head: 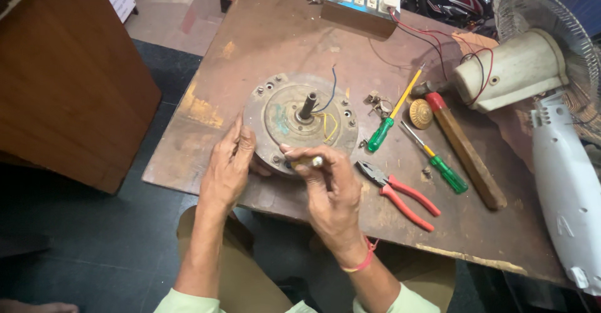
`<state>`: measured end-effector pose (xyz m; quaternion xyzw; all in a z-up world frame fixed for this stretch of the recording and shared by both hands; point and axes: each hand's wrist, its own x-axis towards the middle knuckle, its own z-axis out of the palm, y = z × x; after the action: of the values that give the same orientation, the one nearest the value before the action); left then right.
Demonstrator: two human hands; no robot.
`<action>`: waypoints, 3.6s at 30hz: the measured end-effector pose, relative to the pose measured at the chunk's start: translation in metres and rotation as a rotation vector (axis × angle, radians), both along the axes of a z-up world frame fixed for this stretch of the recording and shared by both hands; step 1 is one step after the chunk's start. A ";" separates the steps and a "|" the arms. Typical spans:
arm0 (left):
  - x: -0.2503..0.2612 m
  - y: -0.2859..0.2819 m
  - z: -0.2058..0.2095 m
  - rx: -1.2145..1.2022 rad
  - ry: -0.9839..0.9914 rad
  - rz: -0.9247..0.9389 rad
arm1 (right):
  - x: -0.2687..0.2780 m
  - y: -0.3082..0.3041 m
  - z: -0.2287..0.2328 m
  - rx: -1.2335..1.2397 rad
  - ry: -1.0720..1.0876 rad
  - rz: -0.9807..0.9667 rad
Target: The person disassembles and inspects a ceiling fan motor by hand, using pliers and a screwdriver to remove wires and screws, and rotating the central shaft.
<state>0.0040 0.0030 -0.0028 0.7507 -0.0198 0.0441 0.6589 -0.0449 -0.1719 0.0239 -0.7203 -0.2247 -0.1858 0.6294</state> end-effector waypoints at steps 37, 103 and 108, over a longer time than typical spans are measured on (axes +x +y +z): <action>0.043 -0.035 -0.029 -0.848 -0.040 0.124 | 0.037 -0.110 0.014 -0.086 -0.028 -0.338; 0.041 -0.036 -0.032 -1.233 0.170 0.023 | 0.093 -0.074 -0.012 -0.382 -0.086 -0.477; 0.048 -0.023 -0.034 -1.196 0.145 -0.017 | 0.082 -0.083 0.013 -0.471 -0.259 -0.190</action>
<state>0.0522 -0.0204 -0.0370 0.2509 0.0475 -0.0090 0.9668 0.0369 -0.2553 0.0368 -0.8348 -0.2718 -0.2769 0.3906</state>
